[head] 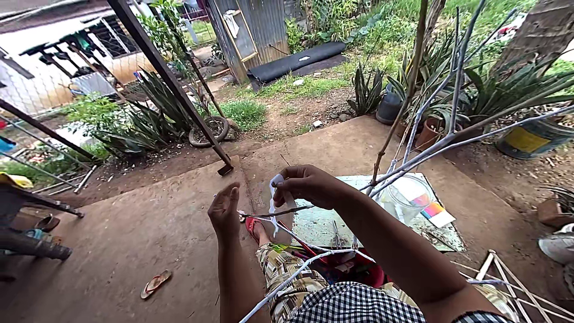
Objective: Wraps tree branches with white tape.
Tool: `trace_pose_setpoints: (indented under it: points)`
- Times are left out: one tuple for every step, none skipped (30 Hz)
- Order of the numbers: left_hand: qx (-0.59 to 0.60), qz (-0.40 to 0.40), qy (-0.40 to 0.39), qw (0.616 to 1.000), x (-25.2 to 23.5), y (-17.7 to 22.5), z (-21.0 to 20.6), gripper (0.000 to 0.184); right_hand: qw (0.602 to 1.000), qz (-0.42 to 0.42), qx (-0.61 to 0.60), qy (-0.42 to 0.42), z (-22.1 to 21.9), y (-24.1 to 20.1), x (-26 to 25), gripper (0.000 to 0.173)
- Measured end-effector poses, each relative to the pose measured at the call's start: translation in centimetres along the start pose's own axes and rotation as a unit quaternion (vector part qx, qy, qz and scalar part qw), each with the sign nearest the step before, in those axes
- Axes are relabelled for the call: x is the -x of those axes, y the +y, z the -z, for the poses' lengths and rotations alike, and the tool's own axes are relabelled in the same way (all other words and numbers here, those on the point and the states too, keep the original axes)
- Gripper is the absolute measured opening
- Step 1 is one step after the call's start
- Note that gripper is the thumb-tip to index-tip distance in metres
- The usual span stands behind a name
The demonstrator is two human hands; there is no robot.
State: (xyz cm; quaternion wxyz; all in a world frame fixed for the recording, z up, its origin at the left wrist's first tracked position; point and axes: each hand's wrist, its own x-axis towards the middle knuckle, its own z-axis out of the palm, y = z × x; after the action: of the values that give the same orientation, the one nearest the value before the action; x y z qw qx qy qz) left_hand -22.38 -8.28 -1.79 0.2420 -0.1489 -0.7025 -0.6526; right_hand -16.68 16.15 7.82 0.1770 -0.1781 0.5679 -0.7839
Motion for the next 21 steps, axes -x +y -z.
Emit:
trace_pose_setpoints:
  points:
    - [0.005, 0.020, 0.025, 0.999, 0.7, 0.2, 0.4, 0.027, 1.000, 0.004, -0.028, 0.013, 0.0, 0.0, 0.1, 0.015]
    - [0.016, 0.037, 0.057, 0.998, 1.4, 0.6, 0.8, 0.026, 0.998, 0.005, -0.054, 0.028, -0.1, -0.3, 0.2, 0.015]
    - [0.029, 0.048, 0.091, 0.994, 2.2, 1.2, 1.0, 0.022, 0.996, 0.007, -0.073, 0.048, -0.2, -0.6, 0.3, 0.014]
    - [0.044, 0.055, 0.115, 0.991, 3.1, 2.1, 1.2, 0.018, 0.994, 0.008, -0.084, 0.065, -0.3, -0.8, 0.4, 0.014]
    - [0.062, 0.062, 0.113, 0.990, 4.1, 3.1, 1.3, 0.022, 0.993, 0.012, -0.089, 0.076, -0.4, -1.0, 0.6, 0.014]
    - [0.079, 0.073, 0.077, 0.991, 5.1, 3.9, 1.6, 0.028, 0.992, 0.016, -0.092, 0.087, -0.5, -1.0, 0.7, 0.013]
    - [0.092, 0.089, 0.015, 0.992, 6.1, 4.5, 1.9, 0.029, 0.991, 0.019, -0.095, 0.095, -0.7, -1.1, 0.7, 0.013]
    - [0.101, 0.109, -0.059, 0.987, 6.8, 4.7, 2.0, 0.026, 0.990, 0.024, -0.101, 0.100, -0.8, -1.1, 0.8, 0.013]
    - [0.103, 0.129, -0.127, 0.978, 7.4, 4.6, 1.8, 0.021, 0.989, 0.030, -0.105, 0.104, -1.0, -1.1, 0.8, 0.013]
    - [0.106, 0.141, -0.183, 0.967, 7.8, 4.4, 1.4, 0.015, 0.988, 0.035, -0.107, 0.106, -1.1, -1.1, 0.9, 0.012]
    - [0.110, 0.143, -0.228, 0.957, 8.1, 4.0, 0.8, 0.012, 0.988, 0.039, -0.104, 0.107, -1.3, -1.3, 1.0, 0.012]
    - [0.122, 0.140, -0.262, 0.947, 8.3, 3.7, 0.1, 0.012, 0.988, 0.042, -0.099, 0.108, -1.5, -1.5, 1.2, 0.012]
    - [0.140, 0.135, -0.289, 0.937, 8.4, 3.6, -0.5, 0.014, 0.989, 0.046, -0.093, 0.108, -1.7, -1.8, 1.5, 0.012]
    - [0.165, 0.128, -0.314, 0.926, 8.5, 3.7, -1.1, 0.017, 0.989, 0.052, -0.087, 0.109, -1.9, -2.0, 1.8, 0.012]
    - [0.190, 0.122, -0.336, 0.914, 8.5, 3.9, -1.6, 0.019, 0.989, 0.060, -0.081, 0.111, -2.2, -2.1, 2.3, 0.012]
    - [0.216, 0.115, -0.359, 0.901, 8.6, 4.2, -1.9, 0.021, 0.988, 0.071, -0.078, 0.111, -2.5, -2.1, 2.8, 0.012]
    - [0.239, 0.105, -0.381, 0.887, 8.6, 4.6, -2.2, 0.022, 0.987, 0.084, -0.076, 0.111, -2.7, -2.0, 3.4, 0.012]
    - [0.256, 0.096, -0.403, 0.873, 8.6, 5.0, -2.4, 0.022, 0.986, 0.097, -0.073, 0.115, -3.0, -1.7, 3.9, 0.013]
    - [0.269, 0.089, -0.423, 0.861, 8.6, 5.5, -2.6, 0.022, 0.983, 0.113, -0.072, 0.124, -3.3, -1.3, 4.5, 0.013]
    - [0.272, 0.084, -0.443, 0.850, 8.7, 6.1, -2.7, 0.021, 0.980, 0.131, -0.068, 0.136, -3.7, -0.8, 5.1, 0.013]
    - [0.272, 0.081, -0.463, 0.840, 8.8, 6.5, -2.7, 0.022, 0.975, 0.158, -0.058, 0.142, -4.1, -0.1, 5.7, 0.014]
